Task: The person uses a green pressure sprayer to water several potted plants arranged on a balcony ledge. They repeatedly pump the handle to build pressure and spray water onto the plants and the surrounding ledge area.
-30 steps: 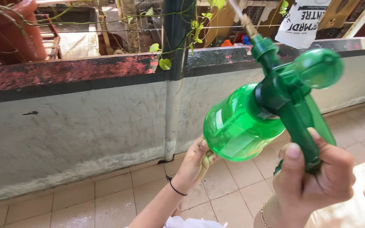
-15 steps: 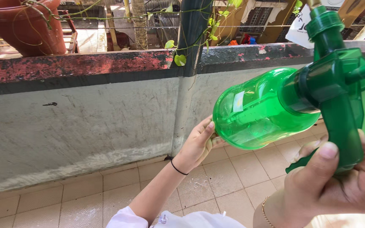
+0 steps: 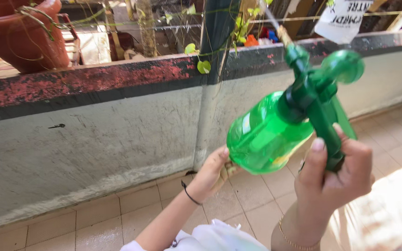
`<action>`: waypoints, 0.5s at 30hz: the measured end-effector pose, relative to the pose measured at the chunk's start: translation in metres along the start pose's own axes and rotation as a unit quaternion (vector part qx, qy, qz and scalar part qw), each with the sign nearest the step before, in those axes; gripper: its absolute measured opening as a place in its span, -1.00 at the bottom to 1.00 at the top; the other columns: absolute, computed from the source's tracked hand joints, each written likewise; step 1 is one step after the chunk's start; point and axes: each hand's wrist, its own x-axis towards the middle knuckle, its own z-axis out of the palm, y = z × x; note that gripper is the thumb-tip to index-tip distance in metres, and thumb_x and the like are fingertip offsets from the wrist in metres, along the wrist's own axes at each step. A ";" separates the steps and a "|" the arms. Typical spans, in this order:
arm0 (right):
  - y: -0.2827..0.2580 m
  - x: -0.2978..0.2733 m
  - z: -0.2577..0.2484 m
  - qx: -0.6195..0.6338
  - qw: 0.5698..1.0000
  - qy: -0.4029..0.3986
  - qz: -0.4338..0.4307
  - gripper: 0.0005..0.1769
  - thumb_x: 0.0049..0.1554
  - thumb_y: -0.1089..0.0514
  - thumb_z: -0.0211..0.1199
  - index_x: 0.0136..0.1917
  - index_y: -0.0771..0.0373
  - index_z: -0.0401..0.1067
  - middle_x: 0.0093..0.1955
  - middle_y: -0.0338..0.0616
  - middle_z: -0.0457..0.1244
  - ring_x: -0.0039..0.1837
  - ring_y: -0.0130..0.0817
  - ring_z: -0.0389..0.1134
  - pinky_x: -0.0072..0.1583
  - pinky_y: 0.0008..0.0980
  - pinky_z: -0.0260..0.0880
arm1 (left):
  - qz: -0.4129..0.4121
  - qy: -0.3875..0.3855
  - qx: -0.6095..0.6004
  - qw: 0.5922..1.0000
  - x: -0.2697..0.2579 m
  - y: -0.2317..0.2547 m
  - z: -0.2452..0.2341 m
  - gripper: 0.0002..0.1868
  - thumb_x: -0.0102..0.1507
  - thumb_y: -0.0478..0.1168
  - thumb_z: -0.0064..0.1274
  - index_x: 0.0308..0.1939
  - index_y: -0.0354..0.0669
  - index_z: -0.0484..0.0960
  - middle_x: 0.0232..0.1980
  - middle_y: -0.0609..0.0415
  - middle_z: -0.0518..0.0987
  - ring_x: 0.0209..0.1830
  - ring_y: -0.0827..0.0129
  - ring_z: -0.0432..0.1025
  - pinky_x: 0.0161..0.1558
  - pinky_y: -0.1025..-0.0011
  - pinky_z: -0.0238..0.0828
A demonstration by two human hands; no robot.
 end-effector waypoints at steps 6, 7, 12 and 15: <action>-0.006 0.019 0.028 0.022 0.999 0.013 -0.021 -0.73 0.51 0.15 0.22 0.14 0.46 0.34 0.00 -0.08 0.29 -0.10 -0.49 0.26 -0.03 -0.55 0.27 | -0.001 0.017 -0.008 1.000 0.019 0.030 -0.014 -0.45 0.47 0.07 -0.13 0.35 -0.30 0.40 0.19 -0.03 0.55 0.14 0.34 0.46 0.29 0.27 0.39; -0.008 0.019 0.031 0.018 0.999 0.010 -0.026 -0.73 0.51 0.15 0.21 0.14 0.46 0.35 0.01 -0.08 0.29 -0.10 -0.48 0.25 -0.03 -0.55 0.26 | -0.005 0.016 -0.012 1.000 0.019 0.032 -0.016 -0.45 0.47 0.06 -0.14 0.35 -0.31 0.40 0.19 -0.04 0.55 0.15 0.34 0.46 0.30 0.27 0.39; -0.018 0.017 0.044 -0.017 1.000 -0.010 -0.020 -0.76 0.48 0.18 0.22 0.11 0.45 0.35 -0.01 -0.07 0.31 -0.11 -0.50 0.25 -0.03 -0.55 0.26 | -0.017 0.016 -0.020 1.000 0.017 0.039 -0.026 -0.45 0.47 0.05 -0.18 0.35 -0.33 0.37 0.20 -0.05 0.55 0.17 0.33 0.47 0.32 0.27 0.40; -0.025 0.014 0.057 -0.001 1.000 -0.028 -0.007 -0.80 0.45 0.22 0.21 0.07 0.42 0.32 0.00 -0.08 0.33 -0.11 -0.54 0.27 -0.02 -0.58 0.28 | -0.019 0.010 -0.040 0.999 0.012 0.038 -0.036 -0.42 0.46 0.08 -0.20 0.33 -0.34 0.37 0.20 -0.07 0.56 0.20 0.31 0.47 0.33 0.26 0.41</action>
